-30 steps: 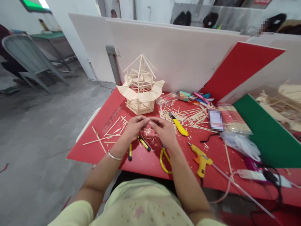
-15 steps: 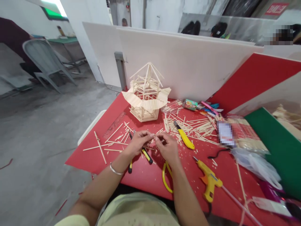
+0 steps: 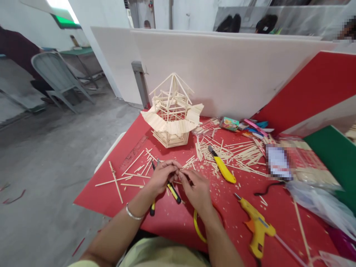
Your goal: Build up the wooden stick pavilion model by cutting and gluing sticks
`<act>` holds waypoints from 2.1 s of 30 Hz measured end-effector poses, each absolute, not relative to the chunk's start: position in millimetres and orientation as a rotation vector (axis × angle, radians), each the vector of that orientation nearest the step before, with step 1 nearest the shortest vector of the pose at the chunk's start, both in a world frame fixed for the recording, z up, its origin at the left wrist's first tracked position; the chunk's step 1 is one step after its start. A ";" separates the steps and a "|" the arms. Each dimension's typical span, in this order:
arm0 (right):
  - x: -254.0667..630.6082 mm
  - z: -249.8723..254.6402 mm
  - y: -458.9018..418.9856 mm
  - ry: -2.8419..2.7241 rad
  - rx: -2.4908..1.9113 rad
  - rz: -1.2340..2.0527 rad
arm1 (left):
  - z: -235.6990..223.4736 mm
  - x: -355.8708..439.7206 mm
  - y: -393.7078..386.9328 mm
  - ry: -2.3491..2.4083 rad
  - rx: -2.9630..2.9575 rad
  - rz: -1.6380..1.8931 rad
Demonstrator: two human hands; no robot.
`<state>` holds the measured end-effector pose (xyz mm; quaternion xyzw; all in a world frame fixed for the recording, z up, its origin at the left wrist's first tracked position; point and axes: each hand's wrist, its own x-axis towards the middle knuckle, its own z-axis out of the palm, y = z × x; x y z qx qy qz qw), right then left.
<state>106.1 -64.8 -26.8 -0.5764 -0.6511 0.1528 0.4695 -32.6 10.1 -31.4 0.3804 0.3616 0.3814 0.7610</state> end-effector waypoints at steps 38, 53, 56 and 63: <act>131.6 -28.6 -70.4 -1.455 -1.714 0.267 | -29.0 -35.2 13.0 0.869 0.905 0.877; 194.6 -54.2 -237.1 -1.135 -2.502 -0.295 | -31.9 -36.0 13.3 0.884 0.921 0.994; 198.8 -55.0 -261.4 -0.906 -2.798 -0.335 | -47.4 -27.4 10.1 0.856 0.961 0.909; 219.4 -57.2 -252.3 -0.737 -2.873 0.382 | -36.3 -0.9 1.1 0.739 0.992 0.909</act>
